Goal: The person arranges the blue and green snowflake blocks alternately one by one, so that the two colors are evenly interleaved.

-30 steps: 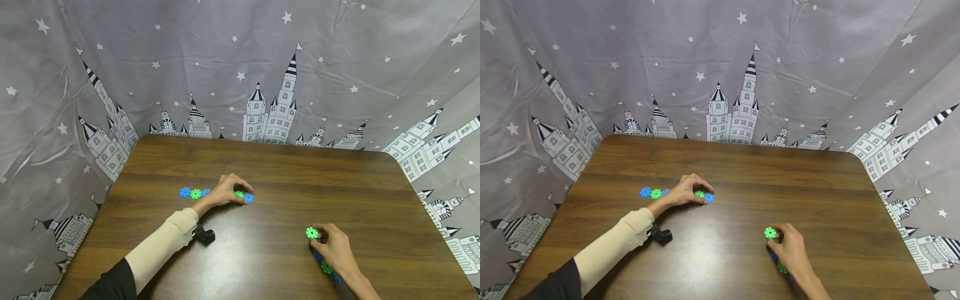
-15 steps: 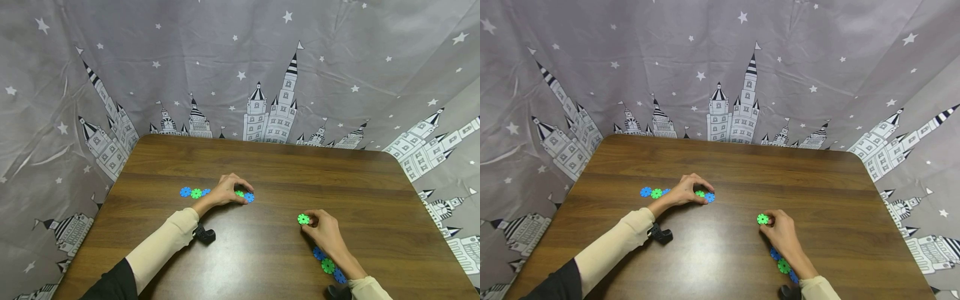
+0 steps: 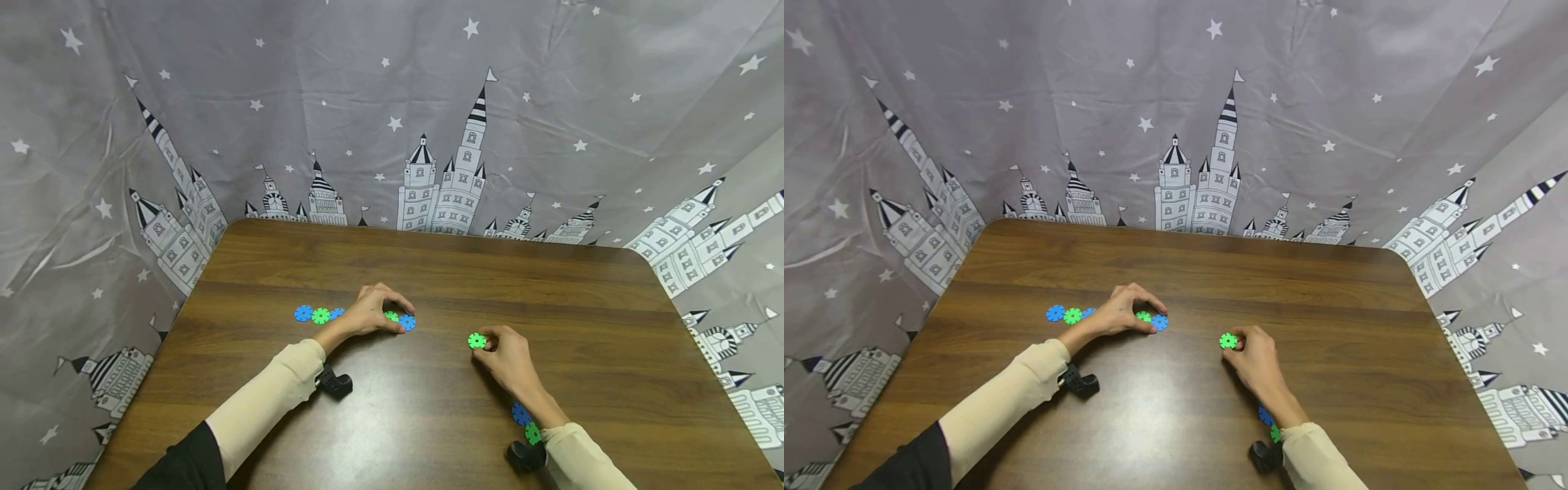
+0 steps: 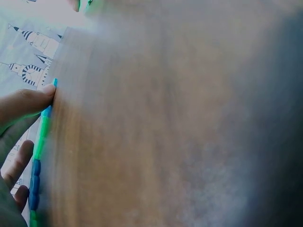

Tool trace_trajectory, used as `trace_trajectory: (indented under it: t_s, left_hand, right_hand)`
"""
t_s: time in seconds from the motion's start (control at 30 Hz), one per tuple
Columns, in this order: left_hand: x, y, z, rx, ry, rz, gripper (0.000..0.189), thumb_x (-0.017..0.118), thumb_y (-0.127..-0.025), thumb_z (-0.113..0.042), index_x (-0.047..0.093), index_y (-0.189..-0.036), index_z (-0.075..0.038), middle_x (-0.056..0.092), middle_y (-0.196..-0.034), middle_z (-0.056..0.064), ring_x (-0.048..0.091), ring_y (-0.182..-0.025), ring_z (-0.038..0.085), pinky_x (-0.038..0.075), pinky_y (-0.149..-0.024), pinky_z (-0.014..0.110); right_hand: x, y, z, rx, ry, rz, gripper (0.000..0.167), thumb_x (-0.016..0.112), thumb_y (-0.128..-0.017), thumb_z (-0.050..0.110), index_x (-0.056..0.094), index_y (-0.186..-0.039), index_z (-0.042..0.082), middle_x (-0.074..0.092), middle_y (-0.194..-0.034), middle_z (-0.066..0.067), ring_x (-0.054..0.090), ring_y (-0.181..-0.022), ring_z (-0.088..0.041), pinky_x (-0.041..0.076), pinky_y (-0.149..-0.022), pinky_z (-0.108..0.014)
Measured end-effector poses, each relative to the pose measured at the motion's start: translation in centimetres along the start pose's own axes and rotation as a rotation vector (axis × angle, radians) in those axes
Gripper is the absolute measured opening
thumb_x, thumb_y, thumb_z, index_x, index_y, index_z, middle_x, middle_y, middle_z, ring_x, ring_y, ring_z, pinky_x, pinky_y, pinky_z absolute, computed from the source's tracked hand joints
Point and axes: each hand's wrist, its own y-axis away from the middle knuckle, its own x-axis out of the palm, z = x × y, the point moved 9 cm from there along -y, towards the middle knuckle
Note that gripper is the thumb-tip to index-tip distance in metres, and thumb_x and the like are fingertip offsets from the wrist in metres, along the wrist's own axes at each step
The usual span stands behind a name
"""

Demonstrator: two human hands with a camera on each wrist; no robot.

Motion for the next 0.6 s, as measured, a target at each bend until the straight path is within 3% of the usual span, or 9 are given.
trace_trajectory:
  t_s: [0.4, 0.6]
  left_hand:
    - [0.1, -0.1, 0.3, -0.014, -0.003, 0.010, 0.035, 0.088, -0.069, -0.018, 0.077, -0.103, -0.019, 0.072, -0.103, -0.009, 0.051, -0.103, 0.018, 0.023, -0.097, 0.047]
    - [0.2, -0.1, 0.4, -0.017, -0.007, 0.007, 0.036, 0.089, -0.068, -0.019, 0.077, -0.103, -0.020, 0.072, -0.103, -0.010, 0.050, -0.102, 0.017, 0.023, -0.097, 0.046]
  right_hand:
    - [2.2, -2.4, 2.7, -0.015, -0.034, 0.021, 0.033, 0.075, -0.075, 0.002, 0.069, -0.105, -0.007, 0.063, -0.088, -0.010, 0.058, -0.076, -0.017, 0.049, -0.071, -0.032]
    - [3.0, -3.4, 3.7, -0.030, -0.045, -0.020, 0.031, 0.076, -0.072, 0.002, 0.070, -0.101, -0.006, 0.062, -0.088, -0.011, 0.058, -0.076, -0.018, 0.049, -0.071, -0.031]
